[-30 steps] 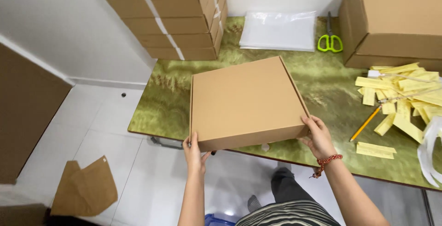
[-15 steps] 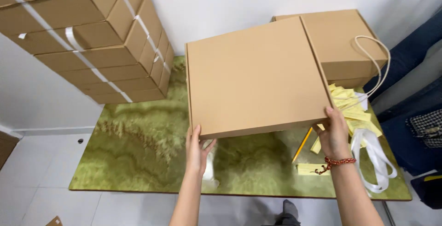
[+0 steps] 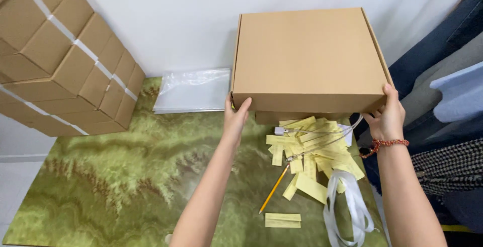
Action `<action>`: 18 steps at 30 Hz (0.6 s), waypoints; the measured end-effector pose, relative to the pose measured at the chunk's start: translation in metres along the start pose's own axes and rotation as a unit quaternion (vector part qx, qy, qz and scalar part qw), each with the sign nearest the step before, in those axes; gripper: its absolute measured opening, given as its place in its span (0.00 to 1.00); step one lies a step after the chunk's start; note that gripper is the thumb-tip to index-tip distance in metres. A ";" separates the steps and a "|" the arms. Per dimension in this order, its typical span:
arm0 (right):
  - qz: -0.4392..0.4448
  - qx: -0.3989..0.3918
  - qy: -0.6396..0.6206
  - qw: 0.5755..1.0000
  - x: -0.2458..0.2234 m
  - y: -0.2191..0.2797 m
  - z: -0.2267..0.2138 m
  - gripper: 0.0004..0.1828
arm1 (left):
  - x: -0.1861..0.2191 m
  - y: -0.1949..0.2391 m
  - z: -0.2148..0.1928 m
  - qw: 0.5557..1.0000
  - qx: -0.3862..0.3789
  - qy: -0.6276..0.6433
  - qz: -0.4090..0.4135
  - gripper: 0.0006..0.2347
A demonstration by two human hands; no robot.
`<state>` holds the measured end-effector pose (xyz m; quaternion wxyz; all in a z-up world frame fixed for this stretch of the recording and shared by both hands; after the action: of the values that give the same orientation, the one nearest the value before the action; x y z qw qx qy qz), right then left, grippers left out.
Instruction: The person unties a white ribbon on a cardboard box, opens it, and removes a black garment wrapped in plastic. They unfold the garment, place it on a green hanger, and hang it on a clothes rack. The person then folds the plastic wrap and places it back into the empty box.
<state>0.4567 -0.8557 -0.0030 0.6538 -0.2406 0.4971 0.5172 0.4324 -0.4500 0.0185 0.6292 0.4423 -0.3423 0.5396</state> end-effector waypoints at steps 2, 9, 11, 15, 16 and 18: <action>0.008 0.004 0.008 1.000 -0.016 -0.018 0.004 0.32 | -0.010 -0.024 0.011 0.998 0.024 -0.061 0.010 0.40; 0.025 0.028 0.088 0.995 -0.014 -0.104 0.012 0.24 | -0.046 -0.105 0.019 0.973 0.091 -0.210 -0.008 0.41; 0.036 0.047 0.101 0.993 -0.006 -0.123 0.008 0.28 | -0.057 -0.126 0.014 0.969 0.093 -0.230 -0.013 0.42; 0.052 0.046 0.146 0.987 -0.006 -0.122 0.010 0.27 | -0.080 -0.147 0.008 0.967 0.065 -0.247 0.000 0.39; 0.057 0.046 0.147 0.986 0.004 -0.129 0.004 0.27 | -0.087 -0.151 0.004 0.966 0.067 -0.249 -0.004 0.39; 0.014 0.022 0.190 0.981 0.019 -0.140 -0.010 0.27 | -0.103 -0.156 -0.003 0.966 0.065 -0.251 0.018 0.37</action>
<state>0.5802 -0.9045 -0.0519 0.5454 -0.3132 0.6270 0.4597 0.5669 -0.4900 -0.1053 0.4835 0.5972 -0.4614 0.4435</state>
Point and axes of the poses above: each hand's wrist, its own y-axis away from the middle knuckle, its own z-axis out of the palm, x = y × z, the point moved 3 cm from there along -y, towards the middle knuckle, and after that the axes turned 14 degrees about -x, right-handed, at the moved point
